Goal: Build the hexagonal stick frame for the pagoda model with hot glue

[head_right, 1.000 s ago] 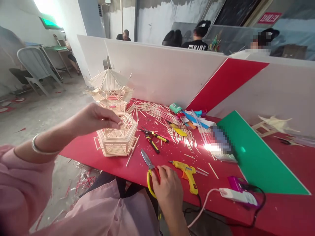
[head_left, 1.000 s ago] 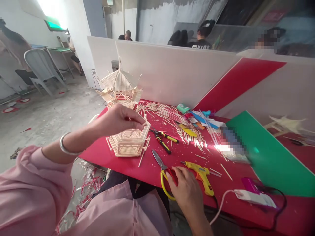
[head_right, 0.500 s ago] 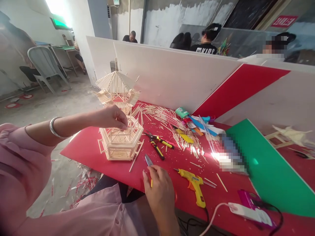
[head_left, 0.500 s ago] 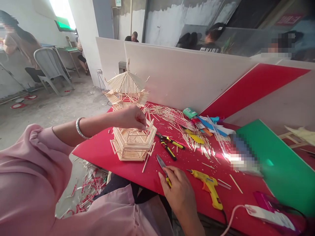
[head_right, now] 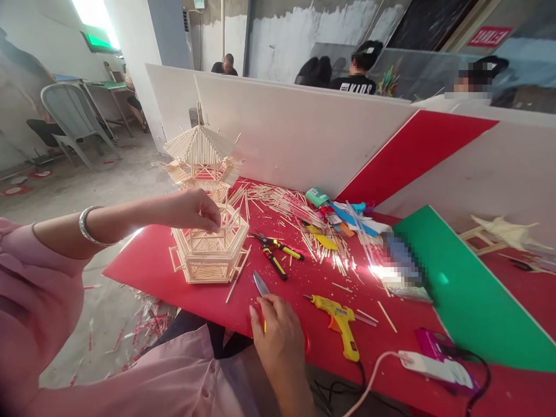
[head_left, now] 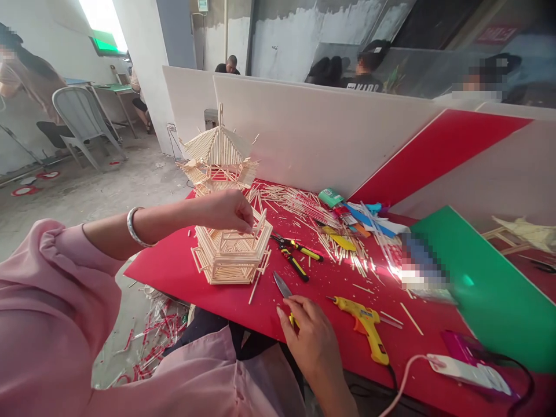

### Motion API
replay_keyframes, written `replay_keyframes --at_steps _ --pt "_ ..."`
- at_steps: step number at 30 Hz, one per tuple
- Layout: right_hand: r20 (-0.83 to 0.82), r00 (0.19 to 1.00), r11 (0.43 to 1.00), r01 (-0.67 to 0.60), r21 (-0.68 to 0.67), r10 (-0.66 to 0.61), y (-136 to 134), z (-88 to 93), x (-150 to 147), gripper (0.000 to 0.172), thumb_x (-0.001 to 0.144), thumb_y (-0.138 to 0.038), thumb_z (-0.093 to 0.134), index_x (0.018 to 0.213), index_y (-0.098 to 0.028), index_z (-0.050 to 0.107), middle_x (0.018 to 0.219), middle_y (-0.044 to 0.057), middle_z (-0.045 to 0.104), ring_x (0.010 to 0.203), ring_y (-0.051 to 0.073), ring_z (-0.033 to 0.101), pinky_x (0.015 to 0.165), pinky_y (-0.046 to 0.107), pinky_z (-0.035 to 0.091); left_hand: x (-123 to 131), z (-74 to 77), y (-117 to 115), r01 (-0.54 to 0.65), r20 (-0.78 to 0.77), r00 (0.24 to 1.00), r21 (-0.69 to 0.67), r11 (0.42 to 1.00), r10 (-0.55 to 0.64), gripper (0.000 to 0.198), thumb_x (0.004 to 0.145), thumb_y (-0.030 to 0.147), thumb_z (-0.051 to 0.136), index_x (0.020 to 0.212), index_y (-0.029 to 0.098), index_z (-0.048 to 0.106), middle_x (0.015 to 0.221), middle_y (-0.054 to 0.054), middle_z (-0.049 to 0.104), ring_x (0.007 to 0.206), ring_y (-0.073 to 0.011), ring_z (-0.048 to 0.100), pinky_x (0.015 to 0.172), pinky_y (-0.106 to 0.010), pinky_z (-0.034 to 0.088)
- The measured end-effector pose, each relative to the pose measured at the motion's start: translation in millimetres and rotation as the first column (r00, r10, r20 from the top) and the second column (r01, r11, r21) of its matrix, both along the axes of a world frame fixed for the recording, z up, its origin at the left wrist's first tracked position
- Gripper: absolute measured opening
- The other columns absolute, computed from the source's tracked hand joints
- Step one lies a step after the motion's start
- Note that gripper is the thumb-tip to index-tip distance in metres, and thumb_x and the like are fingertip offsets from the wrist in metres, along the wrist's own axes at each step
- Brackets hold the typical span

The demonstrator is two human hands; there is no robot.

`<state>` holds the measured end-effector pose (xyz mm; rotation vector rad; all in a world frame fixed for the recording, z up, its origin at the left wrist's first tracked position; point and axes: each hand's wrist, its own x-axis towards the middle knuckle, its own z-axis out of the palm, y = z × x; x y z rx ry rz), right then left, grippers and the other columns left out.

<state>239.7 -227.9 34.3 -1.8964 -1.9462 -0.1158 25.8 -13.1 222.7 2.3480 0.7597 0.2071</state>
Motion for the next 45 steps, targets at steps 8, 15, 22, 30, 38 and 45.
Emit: replay_keyframes --at_steps 8,15,22,30,38,45 --pt "0.0 1.0 1.0 -0.01 0.024 0.01 1.1 -2.8 0.1 0.029 0.098 -0.033 0.049 0.104 -0.017 0.072 0.103 0.01 0.07 0.094 0.023 0.067 0.084 0.036 0.052 0.0 0.6 -0.7 0.049 -0.04 0.998 0.0 0.999 -0.049 0.016 0.076 0.021 0.062 0.08 0.018 0.077 0.064 0.002 0.069 0.054 -0.0086 0.053 0.052 -0.024 0.034" --pt "0.005 1.0 0.998 -0.004 0.063 0.004 1.6 -2.7 8.0 0.03 0.098 -0.034 0.048 0.1 -0.017 0.072 0.1 0.009 0.07 0.09 0.021 0.067 0.081 0.034 0.052 1.6 1.2 -0.4 0.013 -0.128 0.992 -0.002 1.0 -0.013 0.021 0.077 0.024 0.061 0.087 0.017 0.078 0.068 0.0 0.07 0.057 -0.0098 0.053 0.053 -0.024 0.034" --pt "0.133 0.959 0.946 0.216 0.24 -0.252 -14.8 1.1 73.2 0.05 0.099 -0.049 0.039 0.095 -0.013 0.074 0.094 0.013 0.071 0.085 0.028 0.066 0.074 0.039 0.052 -0.4 0.3 2.5 0.05 -0.092 0.994 -0.004 0.999 -0.05 0.018 0.076 0.021 0.062 0.081 0.017 0.078 0.065 0.002 0.069 0.057 -0.0088 0.055 0.053 -0.022 0.035" --pt "0.157 0.93 0.931 0.298 0.211 -0.333 -33.8 -3.0 88.0 0.058 0.099 -0.056 0.032 0.097 -0.015 0.074 0.098 0.012 0.072 0.084 0.028 0.068 0.066 0.039 0.051 -0.4 -1.9 4.5 0.079 -0.045 0.996 -0.035 0.996 -0.081 0.017 0.075 0.02 0.062 0.08 0.016 0.077 0.065 0.001 0.068 0.057 -0.0086 0.054 0.051 -0.021 0.036" --pt "0.101 0.931 0.925 0.328 0.193 -0.351 -29.3 -5.1 88.5 0.058 0.098 -0.056 0.033 0.098 -0.015 0.074 0.101 0.012 0.073 0.088 0.029 0.069 0.068 0.039 0.052 -2.2 -1.3 2.1 0.066 -0.049 0.996 -0.038 0.997 -0.068 0.015 0.077 0.021 0.062 0.075 0.017 0.076 0.06 0.003 0.064 0.052 -0.0076 0.05 0.049 -0.021 0.035" --pt "0.023 0.949 0.939 0.316 -0.133 -0.315 -27.5 -15.7 70.7 0.04 0.091 -0.05 0.049 0.107 -0.021 0.072 0.101 0.008 0.075 0.088 0.026 0.071 0.066 0.035 0.054 -4.4 -6.3 5.3 0.061 0.0 0.998 -0.01 0.998 -0.061 0.013 0.077 0.023 0.064 0.078 0.019 0.076 0.063 0.003 0.068 0.053 -0.0074 0.053 0.049 -0.02 0.036"
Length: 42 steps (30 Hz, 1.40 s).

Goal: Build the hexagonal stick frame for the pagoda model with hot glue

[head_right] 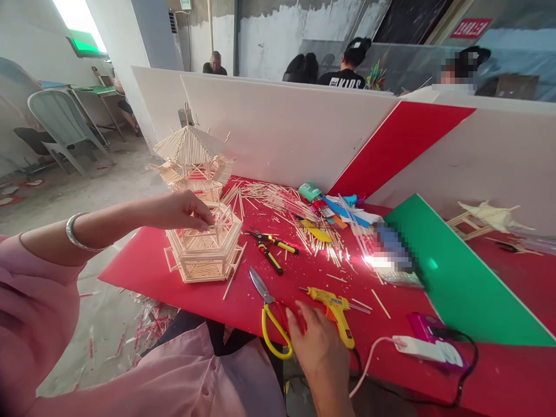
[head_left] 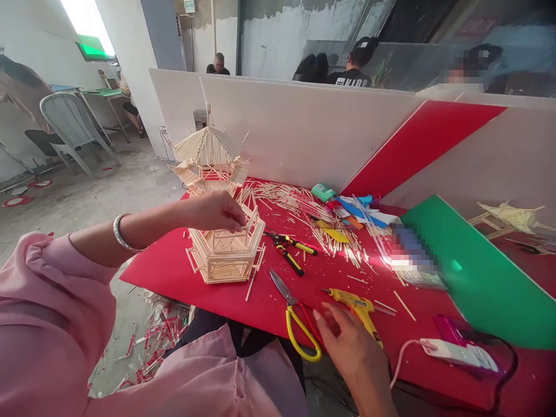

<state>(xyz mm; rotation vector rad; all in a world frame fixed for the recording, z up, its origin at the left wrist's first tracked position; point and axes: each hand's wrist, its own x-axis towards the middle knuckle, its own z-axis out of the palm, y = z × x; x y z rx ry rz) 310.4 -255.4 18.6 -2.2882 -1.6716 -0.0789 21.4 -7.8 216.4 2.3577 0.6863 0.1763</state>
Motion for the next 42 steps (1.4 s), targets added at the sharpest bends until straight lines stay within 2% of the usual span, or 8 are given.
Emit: replay_keyframes --at_steps 7,12,16,18,21,24,31,42 --pt "0.131 0.981 0.98 -0.122 -0.154 0.142 -3.6 -12.5 -41.1 0.049 0.08 -0.018 0.055 0.129 -0.022 0.059 0.107 0.009 0.069 0.095 0.023 0.067 0.076 0.03 0.053 -5.8 9.5 -37.0 -0.011 0.329 0.939 0.314 0.949 -0.098 0.017 0.089 0.021 0.057 0.086 0.018 0.073 0.081 -0.005 0.074 0.073 -0.014 0.065 0.066 -0.027 0.05" --pt "0.232 0.965 0.983 -0.088 -0.162 0.125 3.3 -9.3 -46.2 0.056 0.074 -0.011 0.054 0.129 -0.012 0.057 0.093 0.013 0.067 0.084 0.026 0.067 0.073 0.034 0.053 -8.6 -1.7 -85.5 0.018 0.31 0.929 0.507 0.862 -0.202 0.02 0.09 0.02 0.055 0.094 0.027 0.073 0.086 -0.007 0.074 0.082 -0.0232 0.065 0.078 -0.04 0.049" --pt "0.187 0.979 0.974 -0.04 -0.222 0.083 11.4 -4.8 -46.6 0.058 0.074 -0.012 0.057 0.132 -0.014 0.056 0.083 0.012 0.069 0.081 0.028 0.067 0.069 0.034 0.051 5.2 -46.9 -118.3 0.044 0.438 0.886 0.248 0.968 -0.153 0.019 0.093 0.02 0.053 0.095 0.022 0.072 0.08 -0.008 0.072 0.075 -0.0208 0.064 0.071 -0.036 0.049" --pt "0.089 0.996 0.971 -0.002 -0.24 0.024 12.7 -2.7 -46.3 0.054 0.077 -0.015 0.058 0.132 -0.014 0.056 0.086 0.014 0.071 0.084 0.029 0.069 0.07 0.035 0.052 17.2 -76.2 -130.6 -0.023 0.538 0.842 -0.01 1.0 0.025 0.018 0.095 0.023 0.054 0.092 0.019 0.07 0.079 -0.008 0.07 0.074 -0.0183 0.064 0.067 -0.031 0.05" --pt "-0.158 0.987 0.984 0.012 -0.176 -0.04 7.0 2.8 -43.4 0.046 0.087 -0.027 0.057 0.131 -0.015 0.056 0.101 0.016 0.072 0.094 0.029 0.07 0.078 0.038 0.054 35.7 -115.3 -140.0 -0.133 0.534 0.809 -0.24 0.962 0.245 0.02 0.094 0.032 0.058 0.087 0.017 0.069 0.077 -0.005 0.07 0.071 -0.0161 0.063 0.066 -0.027 0.05" --pt "-0.426 0.903 0.998 -0.049 0.03 0.057 -7.6 14.7 -41.9 0.052 0.089 -0.04 0.056 0.135 -0.018 0.05 0.12 0.015 0.067 0.107 0.027 0.066 0.088 0.039 0.054 49.6 -139.0 -139.4 -0.205 0.539 0.78 -0.26 0.943 0.318 0.023 0.094 0.033 0.057 0.084 0.017 0.069 0.076 -0.004 0.069 0.07 -0.0155 0.062 0.066 -0.027 0.048" --pt "-0.391 0.89 0.971 -0.232 0.058 0.236 -24.7 45.4 -57.6 0.052 0.089 -0.032 0.056 0.139 -0.02 0.047 0.107 0.011 0.063 0.098 0.025 0.064 0.084 0.037 0.053 61.6 -152.5 -132.6 -0.131 0.602 0.778 -0.127 0.983 0.181 0.023 0.097 0.025 0.049 0.088 0.018 0.07 0.082 -0.008 0.069 0.078 -0.0187 0.064 0.071 -0.03 0.049" --pt "-0.499 0.829 0.949 -0.312 -0.038 0.253 -16.9 44.6 -55.6 0.042 0.091 -0.038 0.056 0.129 -0.021 0.054 0.094 0.007 0.063 0.081 0.021 0.061 0.07 0.031 0.051 64.3 -155.0 -133.5 -0.141 0.598 0.795 0.016 0.99 0.103 0.028 0.098 0.02 0.046 0.082 0.019 0.07 0.079 -0.009 0.07 0.074 -0.0195 0.062 0.07 -0.033 0.047"
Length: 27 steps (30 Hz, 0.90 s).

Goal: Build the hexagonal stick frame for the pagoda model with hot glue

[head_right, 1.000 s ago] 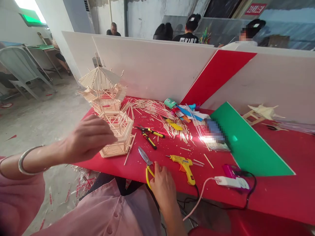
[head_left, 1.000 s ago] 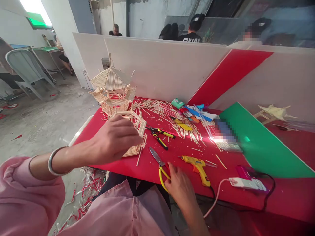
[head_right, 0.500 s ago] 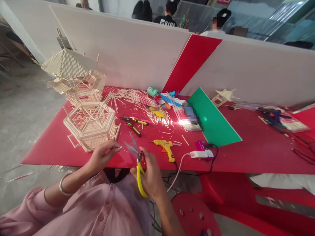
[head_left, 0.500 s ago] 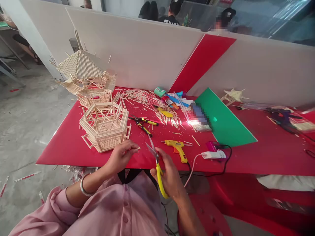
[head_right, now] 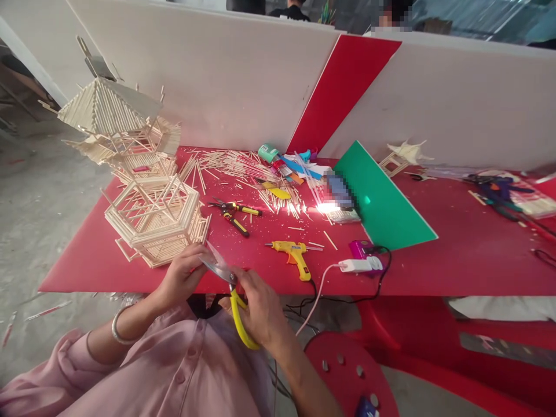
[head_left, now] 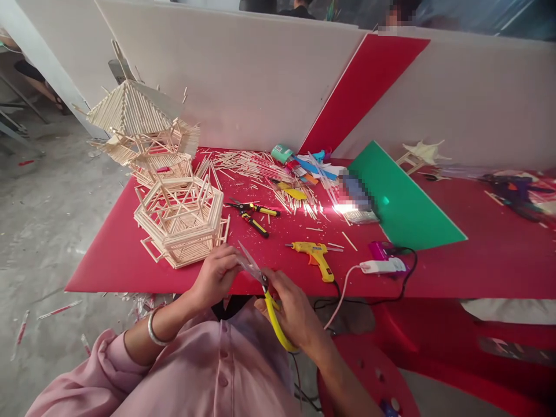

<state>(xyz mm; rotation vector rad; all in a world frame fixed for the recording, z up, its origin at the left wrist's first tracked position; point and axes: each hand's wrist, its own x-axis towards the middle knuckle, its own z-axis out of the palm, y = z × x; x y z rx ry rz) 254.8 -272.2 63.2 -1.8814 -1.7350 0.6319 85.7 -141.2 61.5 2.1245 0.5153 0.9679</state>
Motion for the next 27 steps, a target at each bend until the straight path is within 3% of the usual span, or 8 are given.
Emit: replay_keyframes --at_steps 5,14,18,23,27 --pt "-0.145 0.989 0.998 -0.022 -0.055 0.014 -2.6 -0.6 0.0 0.04 0.092 -0.039 0.055 0.128 -0.022 0.054 0.097 0.005 0.063 0.078 0.017 0.06 0.071 0.028 0.05 3.2 -2.7 -1.7 -0.011 -0.034 0.999 0.024 1.0 0.012 0.028 0.098 0.02 0.048 0.077 0.018 0.067 0.075 -0.008 0.069 0.074 -0.0196 0.061 0.069 -0.033 0.045" --pt "-0.012 0.999 0.999 0.045 -0.029 -0.045 -0.9 -4.9 -5.9 0.037 0.092 -0.04 0.053 0.122 -0.019 0.06 0.097 0.009 0.07 0.082 0.023 0.067 0.073 0.031 0.051 2.7 -6.6 -3.3 -0.097 -0.038 0.994 0.113 0.989 0.102 0.035 0.098 0.022 0.046 0.07 0.02 0.066 0.069 -0.007 0.066 0.068 -0.0187 0.056 0.067 -0.034 0.044" --pt "-0.028 0.998 0.998 0.058 -0.035 -0.059 -1.0 -9.1 -8.2 0.027 0.094 -0.038 0.049 0.108 -0.02 0.063 0.074 0.003 0.07 0.063 0.019 0.065 0.06 0.026 0.047 3.4 -13.0 -5.8 -0.122 0.054 0.992 0.089 0.989 0.117 0.022 0.095 0.022 0.055 0.078 0.021 0.068 0.073 -0.005 0.067 0.069 -0.0175 0.057 0.067 -0.033 0.044" --pt "0.127 0.989 0.997 0.073 0.026 -0.076 1.9 -6.6 -7.5 0.034 0.09 -0.04 0.051 0.118 -0.022 0.06 0.101 0.008 0.073 0.081 0.022 0.069 0.068 0.029 0.049 1.0 -10.9 -5.3 -0.157 0.014 0.988 -0.016 0.988 0.157 0.023 0.094 0.024 0.056 0.073 0.02 0.065 0.069 -0.004 0.063 0.068 -0.0179 0.057 0.066 -0.032 0.045" --pt "0.12 0.991 0.998 0.058 -0.008 -0.057 2.9 -3.9 -8.4 0.036 0.089 -0.038 0.052 0.12 -0.02 0.059 0.093 0.007 0.072 0.073 0.02 0.067 0.064 0.028 0.048 -1.2 -7.6 -4.2 -0.162 0.011 0.987 -0.056 0.985 0.163 0.021 0.093 0.025 0.057 0.075 0.019 0.065 0.075 -0.006 0.066 0.073 -0.0196 0.059 0.068 -0.033 0.046"
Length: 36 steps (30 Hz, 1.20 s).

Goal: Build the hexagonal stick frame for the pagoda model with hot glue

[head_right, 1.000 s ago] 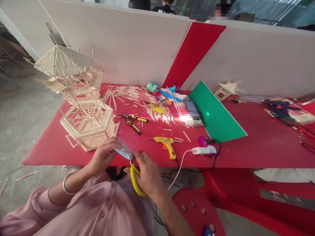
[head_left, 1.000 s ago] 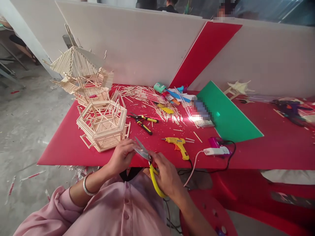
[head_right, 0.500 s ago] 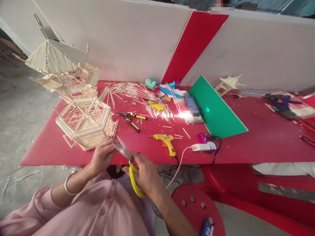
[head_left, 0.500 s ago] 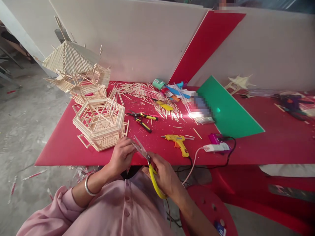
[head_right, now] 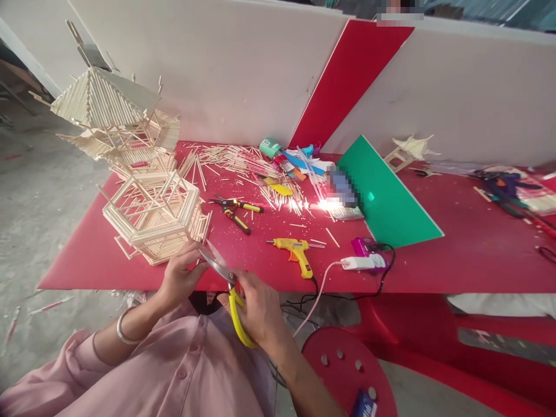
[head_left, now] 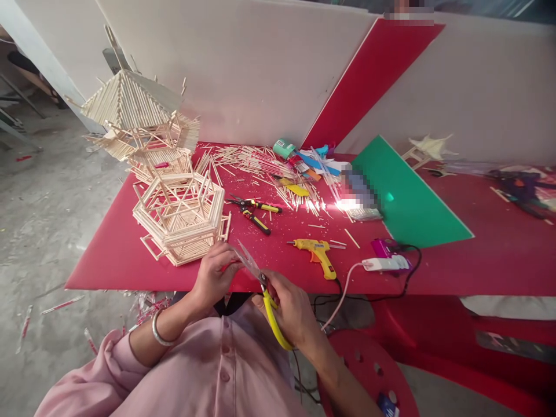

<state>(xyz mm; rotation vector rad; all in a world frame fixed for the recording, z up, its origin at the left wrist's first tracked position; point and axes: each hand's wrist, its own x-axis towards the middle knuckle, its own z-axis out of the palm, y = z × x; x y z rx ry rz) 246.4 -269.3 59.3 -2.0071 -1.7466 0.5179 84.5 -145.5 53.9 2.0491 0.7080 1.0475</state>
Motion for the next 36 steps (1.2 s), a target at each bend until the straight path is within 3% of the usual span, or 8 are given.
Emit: replay_keyframes --at_steps 8,11,16,18,23,25,31,36 --pt "-0.043 0.999 0.999 -0.007 -0.034 0.006 -2.4 0.0 -3.5 0.037 0.09 -0.038 0.053 0.121 -0.02 0.059 0.095 0.007 0.071 0.076 0.02 0.067 0.067 0.028 0.047 1.2 -2.7 -1.2 0.001 0.045 0.999 0.1 0.995 -0.005 0.023 0.094 0.02 0.055 0.075 0.02 0.067 0.071 -0.005 0.065 0.069 -0.018 0.058 0.065 -0.031 0.045" --pt "-0.118 0.993 1.0 -0.01 -0.022 0.007 -3.3 -1.8 -4.0 0.03 0.091 -0.039 0.053 0.113 -0.02 0.062 0.089 0.006 0.071 0.075 0.02 0.067 0.067 0.027 0.047 2.1 -5.2 -2.7 -0.005 0.081 0.997 0.142 0.99 -0.007 0.021 0.094 0.016 0.056 0.075 0.02 0.066 0.07 -0.003 0.064 0.066 -0.0165 0.055 0.064 -0.03 0.044" --pt "-0.163 0.986 0.998 0.052 0.033 -0.046 -6.4 -11.5 -4.5 0.028 0.091 -0.041 0.052 0.103 -0.019 0.065 0.072 0.003 0.069 0.06 0.017 0.062 0.059 0.024 0.044 3.7 -8.6 -4.7 0.006 0.1 0.995 0.102 0.995 -0.016 0.017 0.094 0.019 0.06 0.077 0.018 0.066 0.072 -0.003 0.064 0.069 -0.0153 0.056 0.066 -0.028 0.045" --pt "-0.139 0.989 0.997 0.054 0.055 -0.046 -7.3 -13.6 -3.2 0.029 0.093 -0.042 0.051 0.104 -0.019 0.065 0.068 0.002 0.067 0.056 0.016 0.06 0.057 0.024 0.043 3.8 -8.3 -3.6 0.028 0.098 0.994 0.097 0.995 -0.038 0.017 0.094 0.02 0.061 0.078 0.018 0.065 0.072 -0.003 0.064 0.069 -0.0151 0.056 0.067 -0.029 0.045" --pt "0.082 0.996 0.99 0.017 0.137 -0.029 -6.6 -8.7 3.1 0.035 0.091 -0.044 0.053 0.115 -0.019 0.063 0.088 0.007 0.071 0.073 0.02 0.066 0.063 0.027 0.045 1.7 -7.3 1.4 0.101 0.03 0.994 0.082 0.992 -0.103 0.029 0.098 0.023 0.053 0.072 0.018 0.063 0.071 -0.004 0.064 0.07 -0.0166 0.055 0.066 -0.03 0.043" --pt "0.116 0.993 0.99 -0.007 0.141 -0.009 -6.1 -6.0 4.7 0.035 0.091 -0.043 0.053 0.114 -0.019 0.063 0.087 0.006 0.07 0.073 0.02 0.066 0.063 0.027 0.044 1.1 -8.2 2.5 0.134 0.028 0.99 0.075 0.988 -0.137 0.029 0.099 0.021 0.05 0.074 0.018 0.064 0.076 -0.006 0.067 0.074 -0.0174 0.057 0.068 -0.03 0.043" --pt "0.125 0.992 0.99 -0.04 0.137 0.023 -5.2 -4.2 6.2 0.033 0.092 -0.044 0.052 0.111 -0.019 0.063 0.085 0.006 0.071 0.071 0.019 0.066 0.063 0.027 0.045 -0.6 -8.5 3.6 0.197 -0.009 0.98 0.044 0.979 -0.197 0.025 0.099 0.018 0.048 0.084 0.018 0.068 0.08 -0.005 0.068 0.076 -0.0174 0.057 0.073 -0.031 0.042" --pt "0.071 0.997 0.983 -0.019 0.184 0.006 -8.4 -12.2 7.8 0.034 0.093 -0.045 0.052 0.107 -0.018 0.066 0.084 0.007 0.073 0.069 0.019 0.067 0.062 0.026 0.045 -0.5 -6.1 4.3 0.229 -0.032 0.973 0.015 0.973 -0.228 0.028 0.1 0.023 0.048 0.082 0.017 0.068 0.076 -0.006 0.066 0.074 -0.0174 0.056 0.072 -0.031 0.042"
